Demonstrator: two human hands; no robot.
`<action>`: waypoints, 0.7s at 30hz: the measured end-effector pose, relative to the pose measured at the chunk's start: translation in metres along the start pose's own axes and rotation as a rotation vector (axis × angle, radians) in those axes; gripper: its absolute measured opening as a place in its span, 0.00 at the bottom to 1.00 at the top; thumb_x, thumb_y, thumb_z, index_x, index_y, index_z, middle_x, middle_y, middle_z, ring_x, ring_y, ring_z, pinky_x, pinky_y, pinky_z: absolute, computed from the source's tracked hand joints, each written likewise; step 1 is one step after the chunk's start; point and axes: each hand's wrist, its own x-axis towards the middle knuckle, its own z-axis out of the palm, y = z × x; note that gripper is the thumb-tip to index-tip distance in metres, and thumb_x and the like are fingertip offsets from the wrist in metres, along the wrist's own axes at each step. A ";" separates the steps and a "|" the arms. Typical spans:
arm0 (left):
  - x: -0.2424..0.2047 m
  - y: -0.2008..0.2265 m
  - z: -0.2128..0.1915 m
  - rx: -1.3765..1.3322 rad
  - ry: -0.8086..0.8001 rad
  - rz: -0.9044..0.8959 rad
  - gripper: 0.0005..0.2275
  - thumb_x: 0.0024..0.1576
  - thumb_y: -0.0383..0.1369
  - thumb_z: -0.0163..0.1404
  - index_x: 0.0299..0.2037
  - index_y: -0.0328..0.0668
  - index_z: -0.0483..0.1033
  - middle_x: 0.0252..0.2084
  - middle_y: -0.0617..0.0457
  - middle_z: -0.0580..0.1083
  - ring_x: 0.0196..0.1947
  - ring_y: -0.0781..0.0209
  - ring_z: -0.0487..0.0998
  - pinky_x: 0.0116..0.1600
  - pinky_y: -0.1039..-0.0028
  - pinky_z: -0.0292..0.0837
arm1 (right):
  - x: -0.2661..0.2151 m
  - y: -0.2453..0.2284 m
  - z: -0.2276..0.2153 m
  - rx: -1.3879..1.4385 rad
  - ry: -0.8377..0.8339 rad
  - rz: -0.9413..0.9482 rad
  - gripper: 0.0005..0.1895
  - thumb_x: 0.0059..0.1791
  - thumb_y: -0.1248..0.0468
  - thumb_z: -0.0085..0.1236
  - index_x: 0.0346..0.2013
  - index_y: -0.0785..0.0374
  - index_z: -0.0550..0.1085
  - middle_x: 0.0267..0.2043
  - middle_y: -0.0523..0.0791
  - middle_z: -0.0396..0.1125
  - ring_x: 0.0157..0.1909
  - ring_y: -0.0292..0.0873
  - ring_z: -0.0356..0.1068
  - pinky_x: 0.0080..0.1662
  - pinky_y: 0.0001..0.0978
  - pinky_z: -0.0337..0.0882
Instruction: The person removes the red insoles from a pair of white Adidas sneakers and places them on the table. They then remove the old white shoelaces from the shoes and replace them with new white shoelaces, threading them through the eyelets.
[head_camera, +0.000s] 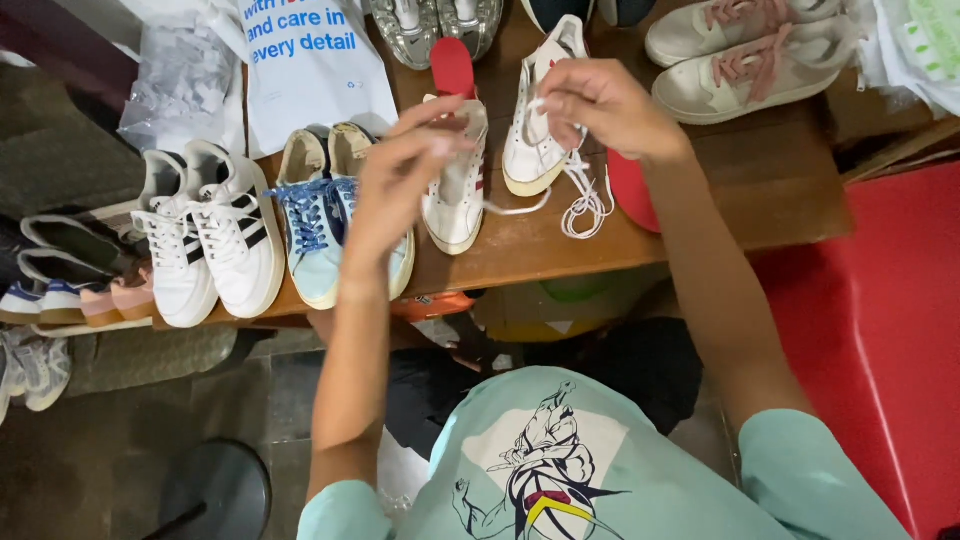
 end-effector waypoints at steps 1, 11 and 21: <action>0.005 -0.002 0.009 0.001 0.004 -0.002 0.10 0.67 0.43 0.45 0.47 0.55 0.79 0.65 0.52 0.70 0.66 0.52 0.71 0.75 0.50 0.62 | 0.005 -0.007 0.006 0.002 -0.005 0.000 0.07 0.64 0.73 0.41 0.51 0.69 0.70 0.28 0.44 0.65 0.27 0.33 0.66 0.35 0.20 0.74; 0.026 -0.019 0.035 0.082 -0.193 -0.121 0.09 0.65 0.34 0.51 0.34 0.46 0.81 0.25 0.53 0.72 0.28 0.65 0.71 0.41 0.73 0.66 | -0.003 0.009 0.024 0.024 -0.128 0.189 0.08 0.59 0.67 0.49 0.43 0.67 0.76 0.25 0.42 0.65 0.28 0.34 0.65 0.37 0.25 0.67; 0.017 0.013 -0.001 0.106 -0.211 -0.193 0.10 0.66 0.26 0.48 0.36 0.34 0.83 0.24 0.45 0.73 0.23 0.58 0.71 0.38 0.71 0.69 | -0.022 0.021 0.016 0.104 -0.189 0.278 0.11 0.58 0.63 0.52 0.38 0.67 0.78 0.21 0.42 0.67 0.27 0.36 0.63 0.37 0.31 0.67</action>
